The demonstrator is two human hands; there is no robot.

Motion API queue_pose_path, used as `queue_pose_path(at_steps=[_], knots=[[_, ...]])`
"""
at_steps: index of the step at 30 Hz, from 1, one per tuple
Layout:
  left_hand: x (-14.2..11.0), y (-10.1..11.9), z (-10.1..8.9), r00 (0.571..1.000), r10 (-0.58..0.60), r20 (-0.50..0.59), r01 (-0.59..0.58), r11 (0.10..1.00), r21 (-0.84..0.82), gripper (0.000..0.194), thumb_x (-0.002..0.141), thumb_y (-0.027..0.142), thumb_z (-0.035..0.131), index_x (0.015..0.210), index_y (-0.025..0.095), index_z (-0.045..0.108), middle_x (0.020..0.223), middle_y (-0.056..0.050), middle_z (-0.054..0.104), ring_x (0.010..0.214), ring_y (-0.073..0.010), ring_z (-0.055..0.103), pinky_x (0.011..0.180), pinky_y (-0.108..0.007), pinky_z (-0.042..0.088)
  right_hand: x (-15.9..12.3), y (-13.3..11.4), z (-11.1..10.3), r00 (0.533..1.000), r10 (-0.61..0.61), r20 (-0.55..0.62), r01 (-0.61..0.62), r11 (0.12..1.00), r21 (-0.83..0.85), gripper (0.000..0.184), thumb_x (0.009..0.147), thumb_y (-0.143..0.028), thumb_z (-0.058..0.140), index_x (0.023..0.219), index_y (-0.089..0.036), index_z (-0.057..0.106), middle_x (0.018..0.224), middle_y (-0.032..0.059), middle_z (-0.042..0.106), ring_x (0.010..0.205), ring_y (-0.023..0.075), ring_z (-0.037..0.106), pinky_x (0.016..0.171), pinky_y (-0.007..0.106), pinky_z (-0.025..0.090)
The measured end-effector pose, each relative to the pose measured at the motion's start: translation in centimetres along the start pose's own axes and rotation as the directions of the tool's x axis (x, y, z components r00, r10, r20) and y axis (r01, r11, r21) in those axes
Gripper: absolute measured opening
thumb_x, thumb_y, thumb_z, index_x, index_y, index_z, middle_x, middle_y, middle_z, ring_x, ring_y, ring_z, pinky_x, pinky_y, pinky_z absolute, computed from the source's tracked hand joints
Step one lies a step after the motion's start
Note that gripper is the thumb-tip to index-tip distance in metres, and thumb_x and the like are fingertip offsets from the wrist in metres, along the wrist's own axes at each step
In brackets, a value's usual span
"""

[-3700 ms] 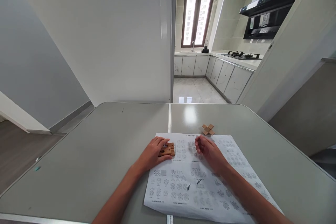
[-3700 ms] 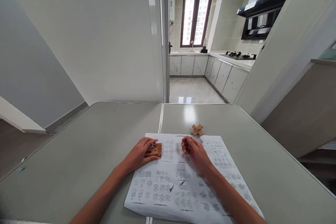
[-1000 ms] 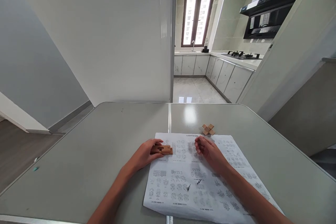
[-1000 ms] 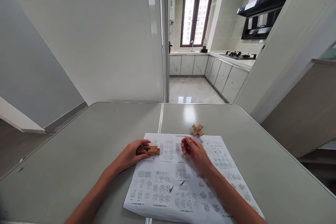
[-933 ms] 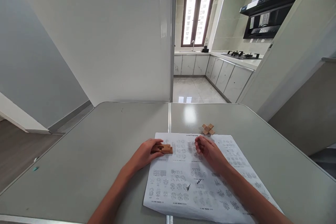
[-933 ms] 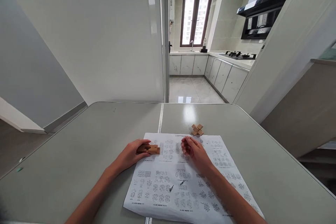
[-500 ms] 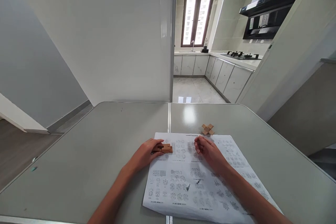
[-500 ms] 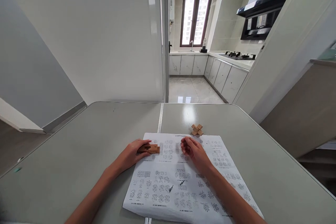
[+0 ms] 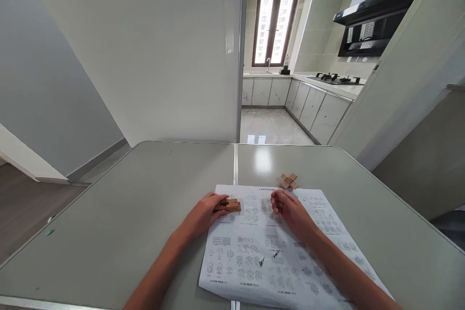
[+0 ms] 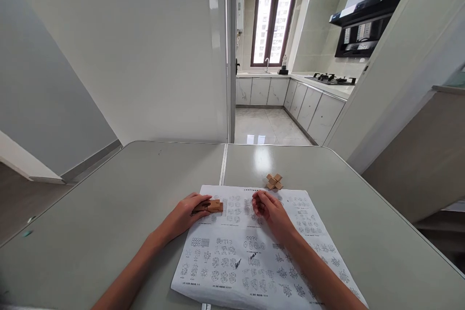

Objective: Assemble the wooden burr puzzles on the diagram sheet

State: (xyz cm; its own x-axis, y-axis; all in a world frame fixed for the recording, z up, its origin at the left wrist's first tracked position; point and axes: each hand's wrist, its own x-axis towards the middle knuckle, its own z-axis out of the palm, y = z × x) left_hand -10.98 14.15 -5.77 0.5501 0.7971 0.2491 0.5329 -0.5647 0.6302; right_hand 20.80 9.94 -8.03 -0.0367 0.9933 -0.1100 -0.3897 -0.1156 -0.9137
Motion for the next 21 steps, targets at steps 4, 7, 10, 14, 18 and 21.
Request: queue_pose_path(at_steps=[4, 7, 10, 14, 18, 21], knots=[[0.2, 0.4, 0.2, 0.999, 0.044, -0.024, -0.044, 0.999, -0.005, 0.035, 0.102, 0.040, 0.058, 0.132, 0.024, 0.065, 0.121, -0.009, 0.070, 0.101, -0.0225, 0.075, 0.093, -0.040, 0.064, -0.3, -0.8, 1.0, 0.996, -0.035, 0.084, 0.050, 0.981, -0.187, 0.044, 0.087, -0.065, 0.072, 0.089, -0.021, 0.070, 0.083, 0.0036, 0.065, 0.068, 0.0161, 0.053, 0.061, 0.030, 0.044], [0.6, 1.2, 0.5, 0.994, 0.103, -0.029, -0.104, 0.995, -0.005, 0.036, 0.103, 0.038, 0.058, 0.135, 0.024, 0.063, 0.121, -0.010, 0.069, 0.105, -0.0239, 0.074, 0.094, -0.041, 0.064, -0.5, -1.6, 2.6, 0.988, -0.028, 0.151, 0.081, 0.931, -0.356, 0.049, 0.084, -0.068, 0.074, 0.100, -0.022, 0.070, 0.093, 0.0066, 0.071, 0.075, 0.0193, 0.061, 0.061, 0.031, 0.047], [1.2, 2.4, 0.9, 0.987, 0.159, -0.007, -0.159, 0.987, 0.024, 0.037, 0.102, 0.035, 0.060, 0.139, 0.027, 0.061, 0.117, -0.008, 0.071, 0.111, -0.0249, 0.071, 0.093, -0.039, 0.063, -0.4, -1.9, 4.5, 0.970, 0.070, 0.234, 0.035, 0.908, -0.417, 0.059, 0.085, -0.073, 0.069, 0.118, -0.023, 0.066, 0.093, 0.0067, 0.072, 0.079, 0.0217, 0.066, 0.060, 0.031, 0.049], [1.8, 4.0, 1.2, 0.977, 0.214, 0.003, -0.214, 0.976, 0.031, 0.039, 0.104, 0.033, 0.058, 0.142, 0.029, 0.058, 0.117, -0.008, 0.073, 0.115, -0.0250, 0.067, 0.095, -0.039, 0.061, -0.2, -1.7, 6.1, 0.940, 0.152, 0.306, -0.017, 0.915, -0.403, 0.056, 0.092, -0.075, 0.057, 0.102, -0.021, 0.065, 0.074, 0.0004, 0.065, 0.057, 0.0137, 0.056, 0.051, 0.027, 0.039], [2.1, 5.1, 0.8, 0.986, 0.162, -0.040, -0.163, 0.986, -0.024, 0.040, 0.100, 0.040, 0.065, 0.138, 0.030, 0.060, 0.123, -0.008, 0.072, 0.117, -0.0261, 0.066, 0.099, -0.040, 0.057, -0.3, -1.6, 6.1, 0.956, 0.079, 0.283, 0.029, 0.933, -0.358, 0.054, 0.091, -0.075, 0.058, 0.092, -0.021, 0.063, 0.067, -0.0031, 0.056, 0.051, 0.0113, 0.044, 0.050, 0.027, 0.034], [2.1, 5.3, 0.2, 0.999, 0.023, -0.028, -0.026, 0.993, -0.116, 0.042, 0.097, 0.047, 0.068, 0.134, 0.029, 0.063, 0.126, -0.008, 0.072, 0.113, -0.0256, 0.069, 0.098, -0.039, 0.057, -0.5, -2.5, 5.6, 0.960, -0.021, 0.279, 0.154, 0.872, -0.464, 0.049, 0.095, -0.071, 0.056, 0.098, -0.023, 0.066, 0.067, -0.0023, 0.057, 0.053, 0.0136, 0.044, 0.053, 0.029, 0.034]])
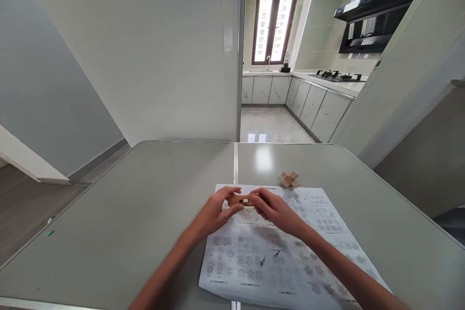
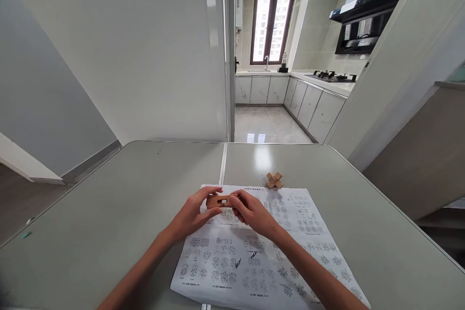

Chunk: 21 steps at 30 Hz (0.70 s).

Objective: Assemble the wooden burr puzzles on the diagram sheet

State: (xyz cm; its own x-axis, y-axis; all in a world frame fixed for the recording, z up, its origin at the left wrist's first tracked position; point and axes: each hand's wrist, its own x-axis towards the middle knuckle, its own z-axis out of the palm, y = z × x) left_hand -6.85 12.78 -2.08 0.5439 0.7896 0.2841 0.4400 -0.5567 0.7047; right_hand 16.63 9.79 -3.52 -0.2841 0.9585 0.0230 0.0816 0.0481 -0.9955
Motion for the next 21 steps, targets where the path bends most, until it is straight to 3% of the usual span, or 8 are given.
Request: queue_pose_path(at_steps=[3, 7, 11, 15, 18, 21], knots=[[0.0, -0.5, -0.2, 0.994, -0.081, 0.069, 0.087, 0.992, -0.090, 0.036, 0.100, 0.045, 0.062, 0.132, 0.028, 0.067, 0.123, -0.006, 0.075, 0.110, -0.0239, 0.070, 0.096, -0.037, 0.057, -0.4, -1.4, -1.2, 0.992, -0.125, 0.013, 0.122, 0.936, -0.329, 0.034, 0.100, -0.057, 0.057, 0.101, -0.026, 0.069, 0.070, 0.0002, 0.065, 0.058, 0.0171, 0.048, 0.058, 0.031, 0.032], [0.3, -0.9, 0.5, 0.986, -0.028, 0.162, 0.053, 0.987, -0.149, 0.035, 0.097, 0.038, 0.067, 0.130, 0.028, 0.070, 0.120, -0.004, 0.077, 0.109, -0.0229, 0.071, 0.100, -0.037, 0.054, -0.4, -3.5, -2.4, 0.950, -0.217, 0.225, 0.310, 0.741, -0.595, 0.020, 0.100, -0.041, 0.060, 0.089, -0.027, 0.068, 0.075, 0.0022, 0.071, 0.059, 0.0181, 0.052, 0.059, 0.031, 0.026], [0.8, 0.0, 1.4, 0.969, 0.055, 0.241, -0.027, 0.992, -0.121, 0.020, 0.094, 0.037, 0.070, 0.111, 0.027, 0.076, 0.101, 0.000, 0.078, 0.096, -0.0205, 0.069, 0.093, -0.032, 0.053, 0.0, -4.5, -2.4, 0.912, -0.250, 0.326, 0.411, 0.577, -0.706, 0.025, 0.098, -0.033, 0.061, 0.074, -0.024, 0.059, 0.064, 0.0004, 0.065, 0.047, 0.0135, 0.041, 0.057, 0.032, 0.017], [1.1, 0.6, 2.0, 0.971, 0.078, 0.226, -0.056, 0.993, -0.101, 0.018, 0.096, 0.040, 0.068, 0.097, 0.024, 0.076, 0.093, -0.001, 0.076, 0.089, -0.0194, 0.067, 0.086, -0.029, 0.052, 0.4, -4.7, -2.1, 0.900, -0.278, 0.337, 0.435, 0.502, -0.748, 0.034, 0.096, -0.029, 0.064, 0.067, -0.023, 0.047, 0.054, -0.0023, 0.055, 0.042, 0.0114, 0.034, 0.056, 0.033, 0.016], [1.0, 0.5, 2.3, 0.978, 0.076, 0.193, -0.053, 0.991, -0.123, 0.023, 0.098, 0.042, 0.064, 0.094, 0.023, 0.075, 0.092, -0.002, 0.075, 0.090, -0.0200, 0.066, 0.089, -0.030, 0.051, 0.6, -5.2, -1.9, 0.905, -0.220, 0.364, 0.425, 0.439, -0.791, 0.032, 0.098, -0.027, 0.060, 0.070, -0.023, 0.045, 0.058, -0.0019, 0.058, 0.042, 0.0120, 0.039, 0.054, 0.032, 0.018], [0.7, 0.2, 2.5, 0.981, 0.039, 0.191, -0.013, 0.991, -0.134, 0.024, 0.098, 0.043, 0.065, 0.090, 0.022, 0.075, 0.088, -0.002, 0.075, 0.091, -0.0197, 0.065, 0.091, -0.030, 0.050, 0.6, -5.9, -1.4, 0.908, -0.077, 0.412, 0.415, 0.304, -0.857, 0.026, 0.104, -0.029, 0.049, 0.079, -0.023, 0.048, 0.069, 0.0005, 0.065, 0.051, 0.0158, 0.053, 0.053, 0.031, 0.021]])
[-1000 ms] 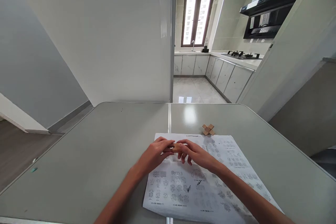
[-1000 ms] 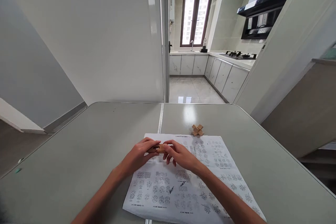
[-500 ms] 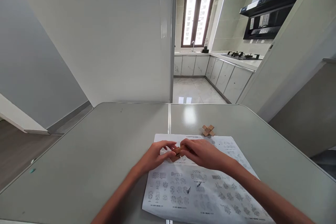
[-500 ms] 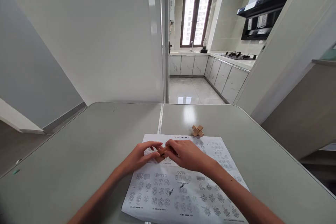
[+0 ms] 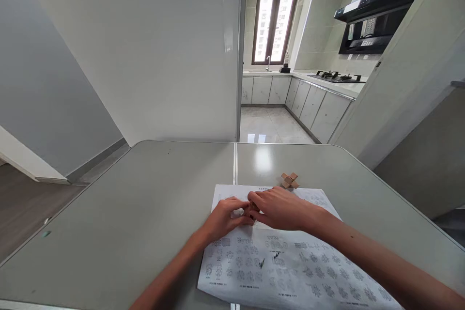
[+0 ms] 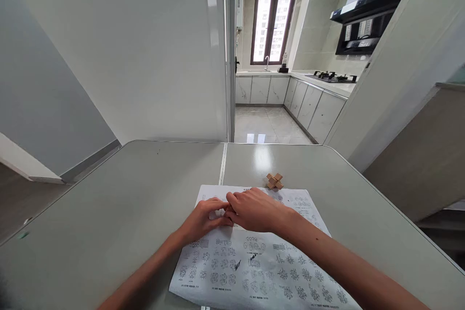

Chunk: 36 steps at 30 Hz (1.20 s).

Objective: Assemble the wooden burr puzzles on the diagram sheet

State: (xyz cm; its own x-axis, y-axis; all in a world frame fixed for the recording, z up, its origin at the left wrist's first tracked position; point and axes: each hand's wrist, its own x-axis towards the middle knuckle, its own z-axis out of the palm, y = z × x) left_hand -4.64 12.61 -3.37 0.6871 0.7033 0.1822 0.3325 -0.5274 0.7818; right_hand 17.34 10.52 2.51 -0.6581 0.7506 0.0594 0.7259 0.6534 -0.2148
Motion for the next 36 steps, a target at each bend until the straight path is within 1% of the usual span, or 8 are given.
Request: queue_pose_path(at_steps=[5, 14, 18, 21, 23, 26, 30, 36], knots=[[-0.5, -1.2, 0.5, 0.998, -0.033, -0.044, 0.032, 0.999, -0.030, 0.016, 0.094, 0.039, 0.072, 0.095, 0.025, 0.079, 0.097, -0.002, 0.077, 0.104, -0.0216, 0.065, 0.095, -0.029, 0.049, 0.4, -1.1, 0.0, 0.994, 0.012, 0.110, 0.004, 0.989, -0.145, 0.025, 0.108, -0.028, 0.042, 0.085, -0.021, 0.049, 0.079, 0.0029, 0.070, 0.063, 0.0188, 0.065, 0.052, 0.031, 0.022], [-0.8, -1.7, 1.1, 0.998, -0.049, -0.049, 0.047, 0.999, -0.026, 0.009, 0.093, 0.032, 0.072, 0.088, 0.025, 0.076, 0.089, 0.001, 0.076, 0.101, -0.0213, 0.065, 0.096, -0.031, 0.047, 0.6, -0.3, 2.2, 1.000, 0.012, 0.019, -0.011, 0.998, -0.060, 0.023, 0.109, -0.028, 0.041, 0.087, -0.023, 0.046, 0.079, 0.0021, 0.070, 0.063, 0.0198, 0.066, 0.054, 0.032, 0.023], [-0.8, -0.8, 0.9, 0.992, -0.103, -0.068, 0.100, 0.994, -0.043, 0.016, 0.089, 0.032, 0.075, 0.104, 0.026, 0.076, 0.096, 0.000, 0.077, 0.097, -0.0216, 0.066, 0.093, -0.033, 0.050, -0.2, 0.6, 2.9, 0.996, 0.091, -0.026, -0.084, 0.976, 0.202, 0.016, 0.109, -0.032, 0.043, 0.096, -0.024, 0.049, 0.093, 0.0026, 0.076, 0.076, 0.0216, 0.070, 0.061, 0.031, 0.036], [-0.8, -0.3, 0.6, 0.986, -0.134, -0.104, 0.123, 0.987, -0.102, 0.030, 0.094, 0.038, 0.071, 0.121, 0.026, 0.072, 0.114, -0.002, 0.076, 0.101, -0.0222, 0.068, 0.091, -0.033, 0.053, -1.3, 1.6, 3.4, 0.975, 0.222, -0.023, -0.188, 0.870, 0.456, 0.018, 0.109, -0.040, 0.041, 0.105, -0.025, 0.051, 0.095, 0.0019, 0.075, 0.080, 0.0214, 0.069, 0.066, 0.031, 0.043], [-0.7, -0.2, 0.6, 0.986, -0.104, -0.130, 0.094, 0.992, -0.080, 0.031, 0.096, 0.040, 0.068, 0.123, 0.026, 0.071, 0.117, -0.003, 0.076, 0.104, -0.0226, 0.069, 0.093, -0.035, 0.054, -2.0, 2.2, 3.9, 0.967, 0.256, 0.002, -0.219, 0.821, 0.528, 0.021, 0.108, -0.045, 0.043, 0.106, -0.026, 0.052, 0.091, 0.0016, 0.073, 0.076, 0.0208, 0.066, 0.064, 0.032, 0.045], [-0.6, -0.3, 1.1, 0.985, 0.004, -0.173, 0.009, 0.997, 0.074, 0.030, 0.097, 0.038, 0.068, 0.125, 0.026, 0.069, 0.114, -0.005, 0.075, 0.104, -0.0232, 0.069, 0.094, -0.037, 0.055, -3.0, 3.1, 4.7, 0.971, 0.237, -0.033, -0.189, 0.845, 0.500, 0.022, 0.105, -0.048, 0.052, 0.105, -0.026, 0.054, 0.093, 0.0027, 0.070, 0.076, 0.0212, 0.064, 0.066, 0.034, 0.048], [-0.5, -0.9, 2.5, 0.978, 0.126, -0.166, -0.073, 0.953, 0.294, 0.029, 0.099, 0.033, 0.066, 0.127, 0.026, 0.066, 0.113, -0.006, 0.074, 0.104, -0.0249, 0.067, 0.093, -0.041, 0.055, -3.9, 3.8, 5.9, 0.968, 0.164, -0.189, -0.085, 0.926, 0.367, 0.018, 0.104, -0.043, 0.057, 0.108, -0.025, 0.060, 0.108, 0.0071, 0.068, 0.092, 0.0242, 0.065, 0.078, 0.038, 0.053], [-0.2, -1.9, 3.6, 0.971, 0.202, -0.129, -0.127, 0.891, 0.436, 0.027, 0.098, 0.031, 0.069, 0.124, 0.024, 0.066, 0.110, -0.006, 0.076, 0.100, -0.0237, 0.069, 0.093, -0.042, 0.056, -4.6, 4.5, 8.6, 0.948, 0.120, -0.293, -0.055, 0.974, 0.220, 0.008, 0.100, -0.028, 0.063, 0.107, -0.024, 0.060, 0.104, 0.0073, 0.067, 0.092, 0.0255, 0.063, 0.080, 0.041, 0.054]])
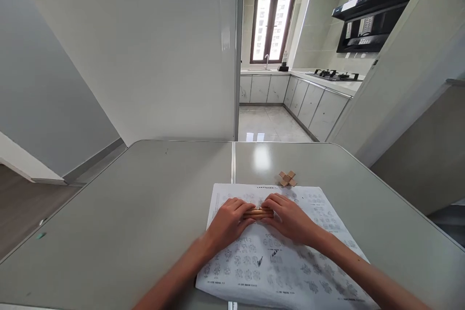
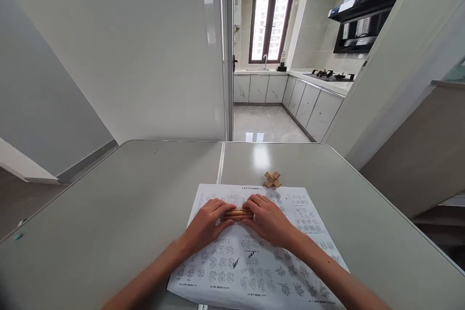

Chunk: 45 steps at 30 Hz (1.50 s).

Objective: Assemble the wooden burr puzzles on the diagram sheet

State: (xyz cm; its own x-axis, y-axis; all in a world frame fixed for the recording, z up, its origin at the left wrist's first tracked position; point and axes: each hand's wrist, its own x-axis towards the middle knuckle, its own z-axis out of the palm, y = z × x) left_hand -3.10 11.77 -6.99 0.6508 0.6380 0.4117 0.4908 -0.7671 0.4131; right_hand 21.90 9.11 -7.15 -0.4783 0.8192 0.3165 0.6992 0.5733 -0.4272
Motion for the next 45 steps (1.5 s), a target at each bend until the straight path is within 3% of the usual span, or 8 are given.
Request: queue_pose_path(at_steps=[7, 13, 18, 22, 28, 34, 40, 45], knots=[[-0.2, -0.7, 0.7, 0.994, 0.108, 0.026, -0.110, 0.981, 0.159, 0.031, 0.101, 0.031, 0.065, 0.131, 0.023, 0.065, 0.113, -0.006, 0.078, 0.101, -0.0253, 0.069, 0.092, -0.045, 0.055, -0.8, -0.1, 0.7, 1.000, 0.023, -0.022, -0.022, 0.999, 0.047, 0.009, 0.101, -0.028, 0.063, 0.107, -0.024, 0.059, 0.104, 0.0068, 0.066, 0.094, 0.0246, 0.064, 0.081, 0.039, 0.055], [-0.2, -0.6, 0.5, 0.987, 0.114, 0.117, -0.138, 0.963, 0.233, 0.038, 0.102, 0.027, 0.062, 0.141, 0.024, 0.059, 0.122, -0.007, 0.076, 0.107, -0.0279, 0.067, 0.094, -0.049, 0.054, -0.9, -0.5, 0.1, 0.999, 0.038, -0.001, -0.037, 0.994, 0.100, 0.015, 0.103, -0.032, 0.060, 0.115, -0.024, 0.060, 0.111, 0.0087, 0.066, 0.100, 0.0254, 0.064, 0.087, 0.041, 0.055], [-0.1, -0.5, 0.0, 0.995, 0.052, 0.080, -0.061, 0.992, 0.114, 0.035, 0.103, 0.027, 0.061, 0.138, 0.025, 0.062, 0.120, -0.007, 0.075, 0.107, -0.0265, 0.067, 0.097, -0.047, 0.054, -0.8, -0.5, -0.2, 0.997, 0.079, -0.007, -0.077, 0.987, 0.141, 0.013, 0.103, -0.033, 0.059, 0.112, -0.023, 0.064, 0.109, 0.0081, 0.068, 0.097, 0.0244, 0.064, 0.086, 0.040, 0.054], [0.0, -0.1, -0.6, 0.999, -0.013, 0.052, 0.013, 1.000, -0.012, 0.031, 0.103, 0.030, 0.061, 0.133, 0.027, 0.064, 0.118, -0.006, 0.074, 0.106, -0.0238, 0.066, 0.097, -0.043, 0.054, -0.8, -0.5, -0.6, 0.980, 0.191, 0.054, -0.198, 0.948, 0.248, 0.019, 0.104, -0.037, 0.056, 0.110, -0.023, 0.067, 0.107, 0.0066, 0.069, 0.090, 0.0217, 0.066, 0.080, 0.036, 0.053], [0.4, 0.1, -0.7, 0.994, -0.006, 0.109, 0.007, 1.000, -0.014, 0.043, 0.092, 0.034, 0.077, 0.132, 0.027, 0.063, 0.123, -0.006, 0.071, 0.113, -0.0268, 0.064, 0.100, -0.046, 0.053, -0.3, -0.5, -1.7, 0.949, 0.274, 0.160, -0.315, 0.872, 0.376, 0.029, 0.104, -0.044, 0.054, 0.106, -0.021, 0.072, 0.100, 0.0057, 0.073, 0.086, 0.0210, 0.066, 0.077, 0.034, 0.051], [1.3, -0.2, -0.2, 0.994, -0.032, 0.105, 0.033, 0.999, -0.003, 0.023, 0.097, 0.032, 0.070, 0.119, 0.025, 0.069, 0.116, -0.006, 0.069, 0.108, -0.0256, 0.063, 0.096, -0.044, 0.054, 0.2, 0.1, -1.6, 0.944, 0.266, 0.198, -0.321, 0.881, 0.348, 0.034, 0.106, -0.046, 0.049, 0.111, -0.023, 0.073, 0.110, 0.0083, 0.067, 0.094, 0.0223, 0.065, 0.085, 0.039, 0.054], [2.3, -0.6, -1.0, 0.974, -0.081, 0.214, 0.098, 0.993, -0.073, 0.021, 0.095, 0.035, 0.072, 0.113, 0.024, 0.073, 0.110, -0.006, 0.067, 0.105, -0.0250, 0.062, 0.093, -0.040, 0.054, -0.1, -0.2, -1.6, 0.952, 0.248, 0.177, -0.293, 0.904, 0.311, 0.032, 0.106, -0.046, 0.049, 0.117, -0.025, 0.072, 0.118, 0.0089, 0.063, 0.103, 0.0231, 0.064, 0.089, 0.040, 0.055], [2.3, -0.8, -1.3, 0.976, -0.090, 0.196, 0.119, 0.983, -0.141, 0.031, 0.092, 0.035, 0.075, 0.120, 0.025, 0.069, 0.114, -0.007, 0.069, 0.107, -0.0257, 0.063, 0.095, -0.042, 0.052, -0.5, -0.6, -1.6, 0.971, 0.196, 0.138, -0.224, 0.946, 0.235, 0.024, 0.102, -0.039, 0.060, 0.118, -0.024, 0.069, 0.119, 0.0103, 0.063, 0.104, 0.0255, 0.062, 0.091, 0.042, 0.054]])
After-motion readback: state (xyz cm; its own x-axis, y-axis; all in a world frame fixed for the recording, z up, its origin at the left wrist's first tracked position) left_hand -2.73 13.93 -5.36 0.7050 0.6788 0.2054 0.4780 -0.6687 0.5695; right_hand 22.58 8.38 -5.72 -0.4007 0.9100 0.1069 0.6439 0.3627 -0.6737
